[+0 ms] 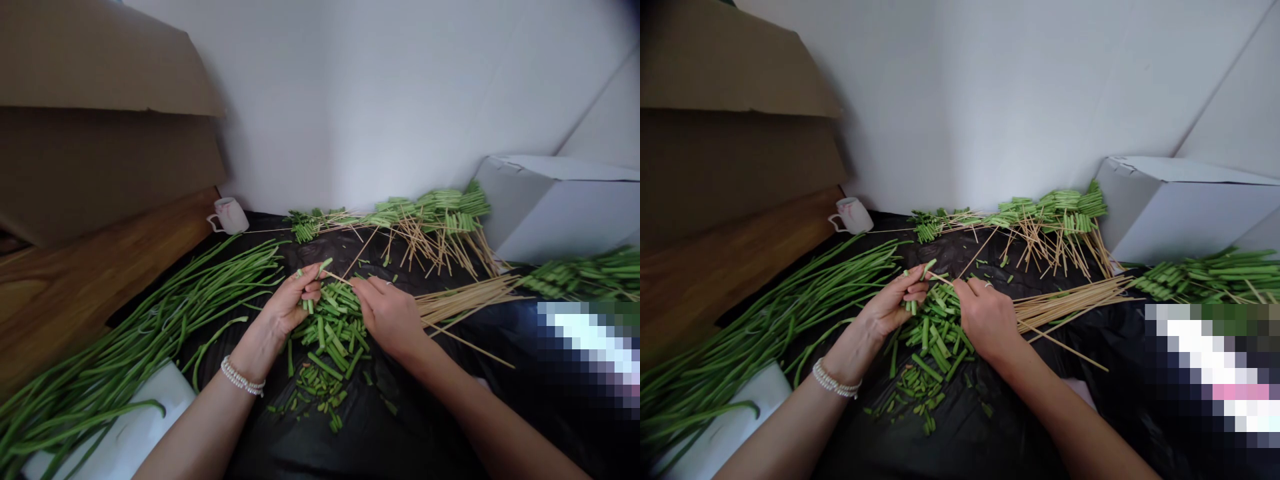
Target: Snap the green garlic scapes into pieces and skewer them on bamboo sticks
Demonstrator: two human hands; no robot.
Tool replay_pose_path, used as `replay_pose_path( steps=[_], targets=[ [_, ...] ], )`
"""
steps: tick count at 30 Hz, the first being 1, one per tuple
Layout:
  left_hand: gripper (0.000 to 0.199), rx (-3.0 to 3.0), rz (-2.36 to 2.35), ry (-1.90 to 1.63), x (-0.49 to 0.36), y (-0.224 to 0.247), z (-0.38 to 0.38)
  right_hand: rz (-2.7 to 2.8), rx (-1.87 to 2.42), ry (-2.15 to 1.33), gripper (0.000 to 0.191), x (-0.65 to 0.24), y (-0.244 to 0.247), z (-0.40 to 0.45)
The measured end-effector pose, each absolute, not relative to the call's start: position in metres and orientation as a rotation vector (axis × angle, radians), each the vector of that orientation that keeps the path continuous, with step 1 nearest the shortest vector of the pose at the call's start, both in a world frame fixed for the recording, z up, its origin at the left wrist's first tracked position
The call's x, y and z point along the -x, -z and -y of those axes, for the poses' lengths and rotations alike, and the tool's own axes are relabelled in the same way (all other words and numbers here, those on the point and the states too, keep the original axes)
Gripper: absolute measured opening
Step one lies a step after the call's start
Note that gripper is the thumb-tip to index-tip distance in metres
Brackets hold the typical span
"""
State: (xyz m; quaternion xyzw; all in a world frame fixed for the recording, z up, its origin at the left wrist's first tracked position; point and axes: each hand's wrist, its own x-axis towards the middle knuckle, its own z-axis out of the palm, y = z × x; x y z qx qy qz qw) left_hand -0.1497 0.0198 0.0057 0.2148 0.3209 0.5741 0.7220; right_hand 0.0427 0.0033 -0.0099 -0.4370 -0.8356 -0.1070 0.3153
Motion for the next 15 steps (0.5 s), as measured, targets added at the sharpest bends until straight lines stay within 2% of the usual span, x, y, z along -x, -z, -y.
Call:
replay_pose_path(
  steps=[8,15],
  targets=[
    [0.012,-0.494,-0.729,-1.265,0.1502,-0.0049,-0.0204,2.214,1.171,0.288,0.026,-0.0425,0.0093,-0.0032],
    [0.025,-0.650,-0.864,-1.353,0.1459,0.0013,-0.0210,2.202,1.170,0.299,0.027,-0.0415,0.0112,-0.0031]
  ],
)
